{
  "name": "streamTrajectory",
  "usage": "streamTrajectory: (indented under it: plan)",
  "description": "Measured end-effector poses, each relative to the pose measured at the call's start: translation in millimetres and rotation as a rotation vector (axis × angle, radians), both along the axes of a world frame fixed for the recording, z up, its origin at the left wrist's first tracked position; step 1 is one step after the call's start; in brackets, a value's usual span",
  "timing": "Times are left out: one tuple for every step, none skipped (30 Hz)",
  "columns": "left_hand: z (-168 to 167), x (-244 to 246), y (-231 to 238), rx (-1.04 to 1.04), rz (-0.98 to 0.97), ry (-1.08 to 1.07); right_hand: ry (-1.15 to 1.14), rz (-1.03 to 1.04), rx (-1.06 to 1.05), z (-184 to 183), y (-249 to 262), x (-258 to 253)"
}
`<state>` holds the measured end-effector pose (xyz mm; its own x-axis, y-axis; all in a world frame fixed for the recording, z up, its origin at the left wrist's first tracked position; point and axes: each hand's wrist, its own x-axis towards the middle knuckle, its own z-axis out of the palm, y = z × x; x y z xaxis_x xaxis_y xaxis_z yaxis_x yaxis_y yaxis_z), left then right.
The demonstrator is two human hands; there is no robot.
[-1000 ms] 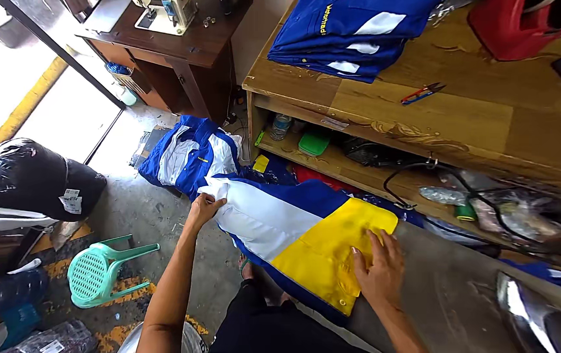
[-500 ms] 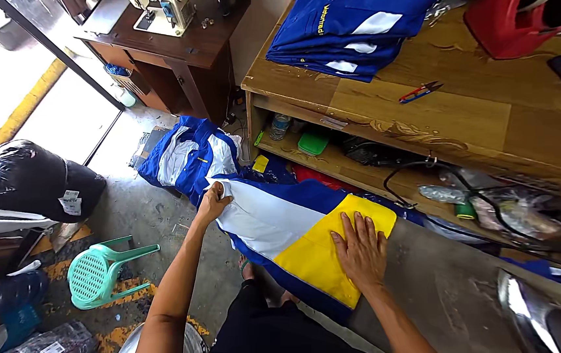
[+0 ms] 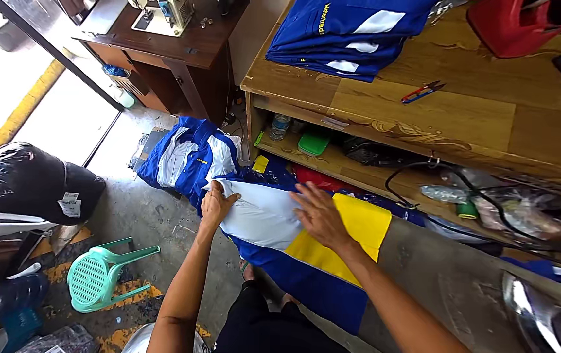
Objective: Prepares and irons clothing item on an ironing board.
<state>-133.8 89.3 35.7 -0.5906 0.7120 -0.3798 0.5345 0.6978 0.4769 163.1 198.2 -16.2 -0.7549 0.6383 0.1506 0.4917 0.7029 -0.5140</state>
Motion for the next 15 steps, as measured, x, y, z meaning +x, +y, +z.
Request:
streamTrajectory:
  plan:
    - [-6,1,3,0.066,-0.006,-0.029,-0.001,0.083,-0.027,-2,-1,-16]
    - [-11,-1,7,0.123,-0.011,-0.057,-0.034,0.142,-0.047,-5,-2,-29]
    - [-15,-5,10,0.172,-0.011,-0.081,-0.08,0.171,-0.061,-10,-4,-36]
    - [-20,-12,10,0.225,0.003,-0.105,-0.107,0.174,-0.067,-15,-5,-39]
    - [-22,-18,8,0.287,0.039,-0.127,-0.109,0.163,-0.067,-18,-4,-39]
    - [-20,-23,5,0.329,0.095,-0.139,-0.09,0.145,-0.06,-19,-4,-38]
    - [-13,-26,-2,0.306,0.136,-0.12,-0.05,0.119,-0.052,-20,-5,-34]
    - [-5,-27,-10,0.221,0.132,-0.076,-0.012,0.083,-0.037,-19,-8,-27]
    - [4,-24,-20,0.1,0.085,-0.023,0.024,0.037,-0.021,-17,-11,-20]
    - [13,-20,-28,-0.028,0.018,0.016,0.053,-0.021,-0.012,-14,-15,-10]
    - [20,-16,-35,-0.151,-0.055,0.036,0.066,-0.084,-0.009,-11,-17,2]
    - [25,-14,-39,-0.233,-0.118,0.041,0.059,-0.142,-0.005,-8,-19,16]
    - [23,-15,-39,-0.247,-0.163,0.024,0.034,-0.195,-0.001,-7,-19,31]
    - [16,-19,-38,-0.185,-0.186,-0.022,0.004,-0.239,0.0,-8,-20,46]
    - [6,-25,-36,-0.076,-0.188,-0.089,-0.022,-0.275,0.007,-10,-22,60]
